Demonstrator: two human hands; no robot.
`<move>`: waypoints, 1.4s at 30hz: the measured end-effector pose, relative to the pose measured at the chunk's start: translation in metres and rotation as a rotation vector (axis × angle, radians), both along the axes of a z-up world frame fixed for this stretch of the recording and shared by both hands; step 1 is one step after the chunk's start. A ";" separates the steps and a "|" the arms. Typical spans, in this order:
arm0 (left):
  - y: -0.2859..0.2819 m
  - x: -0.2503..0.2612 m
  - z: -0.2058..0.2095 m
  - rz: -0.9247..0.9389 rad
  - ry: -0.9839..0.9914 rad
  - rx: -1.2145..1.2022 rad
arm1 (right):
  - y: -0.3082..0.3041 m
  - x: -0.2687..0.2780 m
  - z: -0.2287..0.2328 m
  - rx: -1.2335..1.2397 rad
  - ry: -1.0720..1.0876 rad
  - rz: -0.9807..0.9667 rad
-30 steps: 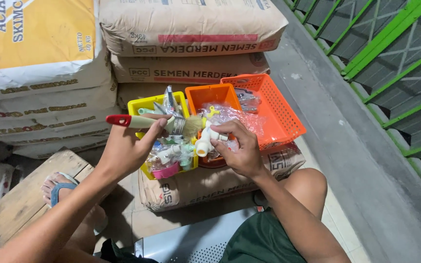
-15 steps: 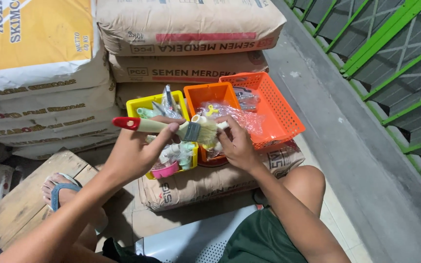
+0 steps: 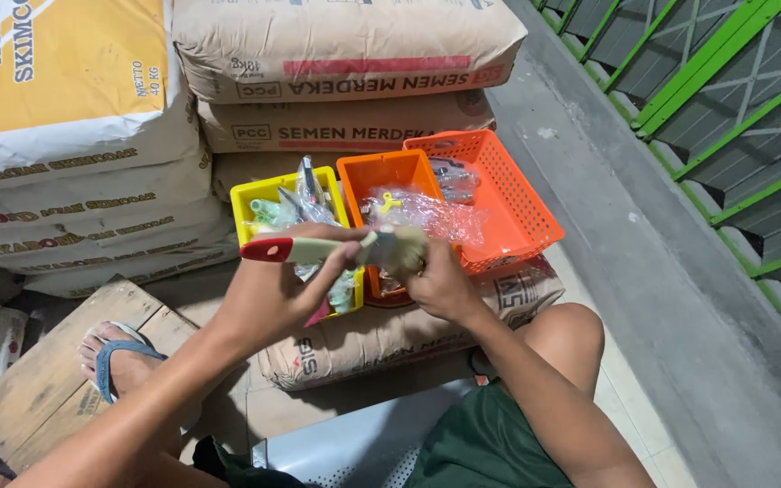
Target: Removing small plastic valves from packaging and cleaning them with a paintbrush
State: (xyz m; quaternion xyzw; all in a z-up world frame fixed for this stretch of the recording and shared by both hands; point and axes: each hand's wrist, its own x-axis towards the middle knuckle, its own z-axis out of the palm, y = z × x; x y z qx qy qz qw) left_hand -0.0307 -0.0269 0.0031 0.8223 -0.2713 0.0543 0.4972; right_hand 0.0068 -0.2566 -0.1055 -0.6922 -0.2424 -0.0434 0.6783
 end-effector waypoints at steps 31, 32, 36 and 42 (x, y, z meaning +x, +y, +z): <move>0.006 0.033 -0.040 -0.181 0.246 0.023 | 0.027 -0.019 -0.008 0.024 0.213 0.244; 0.001 0.033 -0.032 -0.181 0.230 0.089 | 0.025 -0.019 -0.010 -0.019 0.226 0.225; -0.008 0.049 -0.035 -0.074 0.271 0.052 | 0.015 -0.006 -0.021 0.058 0.256 0.077; -0.010 0.072 -0.048 0.096 0.335 0.201 | 0.035 0.002 0.010 -0.077 0.178 0.121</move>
